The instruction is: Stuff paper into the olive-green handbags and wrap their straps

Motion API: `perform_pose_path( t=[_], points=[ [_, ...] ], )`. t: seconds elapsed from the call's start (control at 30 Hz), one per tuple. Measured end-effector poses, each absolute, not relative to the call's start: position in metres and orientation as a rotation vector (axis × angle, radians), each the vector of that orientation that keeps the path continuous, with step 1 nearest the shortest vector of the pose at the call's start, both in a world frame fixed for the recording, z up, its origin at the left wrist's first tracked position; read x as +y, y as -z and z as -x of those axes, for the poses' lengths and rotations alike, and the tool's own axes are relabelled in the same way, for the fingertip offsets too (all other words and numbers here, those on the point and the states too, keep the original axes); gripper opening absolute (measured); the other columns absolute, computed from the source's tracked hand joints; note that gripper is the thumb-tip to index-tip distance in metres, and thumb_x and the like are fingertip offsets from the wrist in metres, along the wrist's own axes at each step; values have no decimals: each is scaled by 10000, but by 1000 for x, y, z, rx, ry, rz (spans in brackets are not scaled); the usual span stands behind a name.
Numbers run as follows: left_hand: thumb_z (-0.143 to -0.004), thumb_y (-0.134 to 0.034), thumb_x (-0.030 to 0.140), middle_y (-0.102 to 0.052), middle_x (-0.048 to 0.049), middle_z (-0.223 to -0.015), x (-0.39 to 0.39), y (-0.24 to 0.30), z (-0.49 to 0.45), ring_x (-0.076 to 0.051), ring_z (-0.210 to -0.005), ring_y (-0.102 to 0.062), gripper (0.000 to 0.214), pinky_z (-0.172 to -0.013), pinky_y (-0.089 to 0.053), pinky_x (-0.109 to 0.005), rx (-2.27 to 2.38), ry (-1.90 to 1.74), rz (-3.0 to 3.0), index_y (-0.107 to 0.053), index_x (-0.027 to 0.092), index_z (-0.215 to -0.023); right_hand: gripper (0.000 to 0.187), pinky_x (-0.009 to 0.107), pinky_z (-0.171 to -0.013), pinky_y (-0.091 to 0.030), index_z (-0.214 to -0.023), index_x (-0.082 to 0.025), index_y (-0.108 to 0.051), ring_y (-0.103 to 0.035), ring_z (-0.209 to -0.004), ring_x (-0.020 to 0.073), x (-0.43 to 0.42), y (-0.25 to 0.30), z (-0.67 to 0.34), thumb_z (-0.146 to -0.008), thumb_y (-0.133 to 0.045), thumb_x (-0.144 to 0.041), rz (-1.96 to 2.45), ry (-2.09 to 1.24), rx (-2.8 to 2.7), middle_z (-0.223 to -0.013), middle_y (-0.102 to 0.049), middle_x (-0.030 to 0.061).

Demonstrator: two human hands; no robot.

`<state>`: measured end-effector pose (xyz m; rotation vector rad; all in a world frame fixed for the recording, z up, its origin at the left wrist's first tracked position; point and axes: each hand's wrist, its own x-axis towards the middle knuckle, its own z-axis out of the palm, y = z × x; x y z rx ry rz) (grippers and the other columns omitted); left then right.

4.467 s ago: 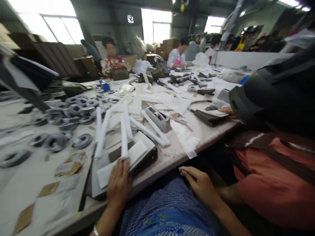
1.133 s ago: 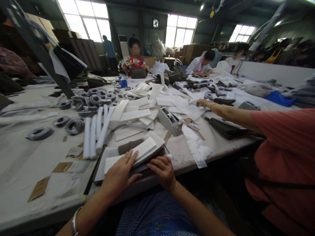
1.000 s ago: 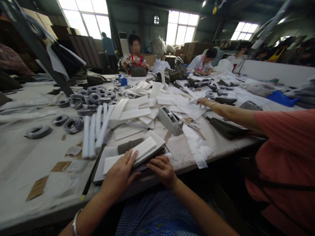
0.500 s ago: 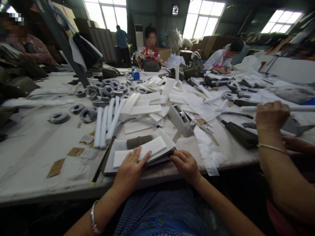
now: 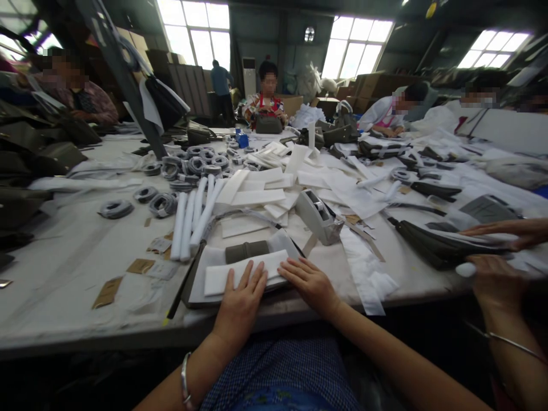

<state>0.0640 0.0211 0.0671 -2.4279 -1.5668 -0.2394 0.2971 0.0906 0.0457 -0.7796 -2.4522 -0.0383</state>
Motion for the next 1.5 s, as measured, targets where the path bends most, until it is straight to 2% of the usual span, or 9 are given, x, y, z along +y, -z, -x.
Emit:
perform_pose_path(
  t=[0.13, 0.47, 0.63, 0.73, 0.87, 1.0, 1.17, 1.4, 1.5],
  points=[
    [-912, -379, 83, -450, -142, -1484, 24, -68, -82, -396, -1394, -370, 474, -1077, -345, -699, -1605, 225, 2387, -561, 119, -1348, 487, 481, -1109, -431, -1417, -272, -499, -556, -1279, 228, 83, -32, -296, -965, -488, -92, 821, 69, -2382, -1343, -622, 52],
    [-929, -391, 71, -394, -96, -1518, 23, -39, -69, -385, -1380, -393, 555, -1076, -391, -639, -1447, 408, 2298, -435, 229, -1459, 479, 468, -1126, -417, -1405, -272, -507, -472, -1351, 237, 54, -34, -297, -945, -519, -139, 1068, -122, -1992, -1400, -568, 87],
    [-928, -415, 84, -382, -81, -1523, 23, -40, -69, -382, -1394, -367, 551, -1085, -388, -632, -1471, 459, 2324, -441, 242, -1455, 637, 460, -1010, -522, -1485, -240, -393, -584, -1241, 277, 41, -22, -302, -886, -611, -248, 1337, -589, -1596, -1405, -556, 131],
    [-926, -411, 74, -379, -76, -1523, 22, -41, -69, -375, -1401, -357, 561, -1093, -386, -622, -1487, 490, 2325, -433, 247, -1460, 715, 463, -983, -529, -1453, -219, -439, -641, -1152, 289, 49, -29, -302, -794, -704, -292, 1377, -942, -1484, -1331, -621, 113],
    [-935, -415, 84, -370, -73, -1531, 22, -40, -67, -369, -1411, -339, 570, -1108, -370, -615, -1481, 517, 2312, -397, 259, -1478, 468, 439, -1001, -494, -1193, -193, -650, -649, -1098, 280, 60, -54, -297, -752, -723, -332, 1272, -1367, -1265, -1125, -725, 51],
    [-946, -412, 96, -363, -64, -1539, 22, -37, -63, -352, -1421, -327, 591, -1126, -357, -592, -1469, 564, 2301, -336, 275, -1504, 327, 358, -878, -533, -1007, -166, -676, -683, -946, 242, 58, -71, -285, -689, -703, -234, 1125, -1650, -928, -950, -748, 37],
    [-949, -396, 92, -368, -49, -1543, 21, -32, -59, -330, -1433, -312, 622, -1150, -331, -563, -1498, 627, 2294, -276, 296, -1524, 315, 318, -770, -558, -929, -164, -654, -704, -826, 212, 54, -76, -265, -620, -714, -156, 1022, -1737, -626, -916, -747, 55],
    [-930, -515, 267, -316, -124, -1571, 20, -35, -60, -367, -1463, -232, 752, -1163, -259, -599, -1499, 691, 2316, -112, 211, -1562, 387, 356, -810, -578, -956, -187, -629, -713, -840, 213, 52, -84, -250, -592, -746, -126, 970, -1665, -473, -930, -741, 29],
    [-940, -494, 246, -348, -124, -1558, 22, -33, -58, -353, -1456, -260, 746, -1161, -270, -584, -1494, 709, 2284, -87, 231, -1565, 386, 335, -837, -574, -971, -175, -640, -708, -877, 199, 49, -88, -246, -607, -764, -144, 955, -1662, -484, -944, -735, 30]
  ],
)
